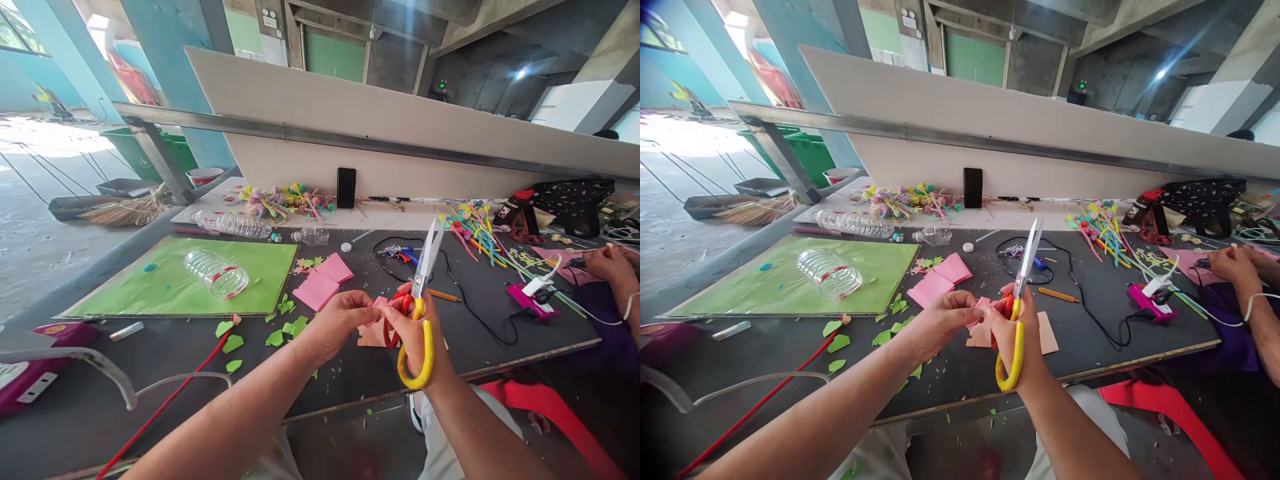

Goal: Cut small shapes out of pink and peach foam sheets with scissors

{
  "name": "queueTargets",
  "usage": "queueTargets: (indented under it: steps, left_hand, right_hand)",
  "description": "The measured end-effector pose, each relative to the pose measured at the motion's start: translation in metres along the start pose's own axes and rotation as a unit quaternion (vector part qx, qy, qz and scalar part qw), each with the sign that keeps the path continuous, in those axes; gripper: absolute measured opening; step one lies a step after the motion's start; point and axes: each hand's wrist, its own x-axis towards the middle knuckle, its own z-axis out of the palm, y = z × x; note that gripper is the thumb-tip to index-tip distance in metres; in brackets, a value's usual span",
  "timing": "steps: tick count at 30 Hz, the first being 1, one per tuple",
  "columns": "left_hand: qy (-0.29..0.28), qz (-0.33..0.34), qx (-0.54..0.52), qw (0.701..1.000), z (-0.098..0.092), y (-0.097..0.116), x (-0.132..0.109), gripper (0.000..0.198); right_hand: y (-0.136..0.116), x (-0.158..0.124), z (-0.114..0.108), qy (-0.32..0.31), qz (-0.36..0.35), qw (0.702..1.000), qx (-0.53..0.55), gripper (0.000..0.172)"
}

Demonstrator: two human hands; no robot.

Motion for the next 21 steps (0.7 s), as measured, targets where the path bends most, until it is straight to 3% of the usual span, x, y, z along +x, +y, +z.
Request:
queueTargets:
  steps: [7, 14, 21]
  left_hand:
    - [-0.002, -0.014, -0.022, 1.0, -0.003, 0.006, 0.0, 0.019]
    - [-0.064, -0.077, -0.093, 0.991, -0.003, 0.008, 0.001, 0.016]
    - [-0.078, -0.107, -0.114, 0.985, -0.004, 0.007, 0.002, 0.015]
  right_hand:
    - [0.002, 0.002, -0.013, -0.037, 0.031, 0.999, -0.006, 0.026]
    - [-0.001, 0.001, -0.016, -0.067, 0.039, 0.997, 0.003, 0.024]
    - [-0.01, -0.002, -0.009, -0.073, 0.039, 0.996, -0.014, 0.035]
